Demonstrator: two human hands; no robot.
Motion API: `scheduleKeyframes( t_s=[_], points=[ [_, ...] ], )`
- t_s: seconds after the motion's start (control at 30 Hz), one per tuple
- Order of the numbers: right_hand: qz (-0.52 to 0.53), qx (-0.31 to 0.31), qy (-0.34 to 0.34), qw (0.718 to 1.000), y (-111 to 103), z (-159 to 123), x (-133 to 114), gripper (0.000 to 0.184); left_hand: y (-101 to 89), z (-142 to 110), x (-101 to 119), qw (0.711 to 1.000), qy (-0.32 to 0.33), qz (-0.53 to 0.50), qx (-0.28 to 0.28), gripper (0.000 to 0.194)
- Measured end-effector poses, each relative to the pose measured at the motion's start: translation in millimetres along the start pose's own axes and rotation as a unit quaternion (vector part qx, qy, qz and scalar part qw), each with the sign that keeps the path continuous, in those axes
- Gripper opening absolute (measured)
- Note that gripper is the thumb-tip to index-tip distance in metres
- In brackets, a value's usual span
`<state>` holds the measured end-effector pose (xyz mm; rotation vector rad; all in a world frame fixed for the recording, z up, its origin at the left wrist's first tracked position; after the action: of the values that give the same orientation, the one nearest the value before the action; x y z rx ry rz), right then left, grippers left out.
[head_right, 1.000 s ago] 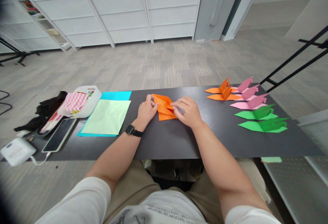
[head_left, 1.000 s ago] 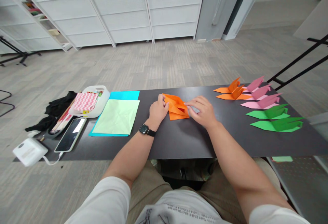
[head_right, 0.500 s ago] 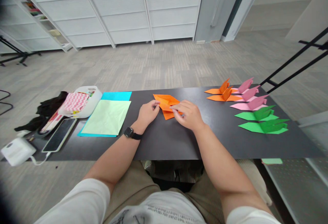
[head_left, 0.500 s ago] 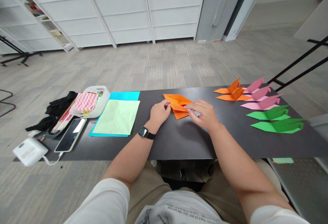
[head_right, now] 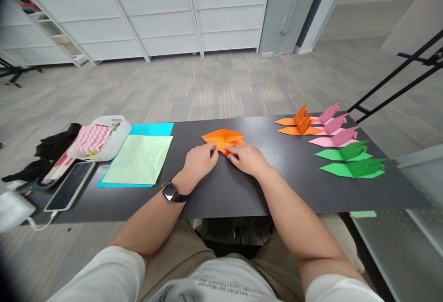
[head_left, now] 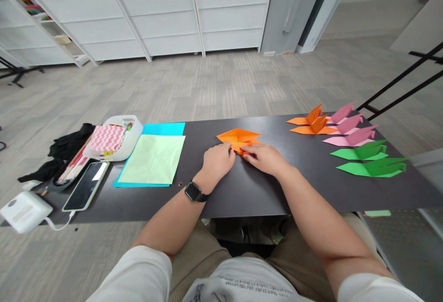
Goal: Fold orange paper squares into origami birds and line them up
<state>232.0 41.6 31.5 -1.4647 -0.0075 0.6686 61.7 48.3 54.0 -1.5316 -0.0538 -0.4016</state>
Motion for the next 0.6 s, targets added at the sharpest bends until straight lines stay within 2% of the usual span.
scheduleKeyframes(
  t_s=[0.07, 0.13, 0.3, 0.6],
  points=[
    [-0.007, -0.016, 0.000, 1.000, 2, 1, 0, 0.036, 0.6, 0, -1, 1.000, 0.003, 0.016, -0.010, 0.025],
    [-0.012, -0.028, 0.002, 1.000, 3, 2, -1, 0.037, 1.1, 2, 2, 0.999, 0.038, 0.012, -0.010, 0.025],
    [-0.016, -0.046, 0.015, 0.999, 5, 4, -1, 0.035, 2.8, -4, 27, 0.972, 0.232, -0.035, 0.022, 0.023],
    [0.014, -0.044, -0.003, 0.999, 2, 3, -1, 0.030, 18.2, -3, 25, 0.970, 0.242, -0.014, -0.024, 0.029]
  ],
)
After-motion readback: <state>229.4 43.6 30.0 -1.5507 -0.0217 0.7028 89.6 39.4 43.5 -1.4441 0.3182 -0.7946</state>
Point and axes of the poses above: each hand's wrist, its own z-axis towards the middle knuckle, its own y-axis out of the palm, x = y × z, the point moved 7 cm from there along z, towards the middle knuckle, and after that the axes turned 2 degrees about x, right-handed, at the moved point
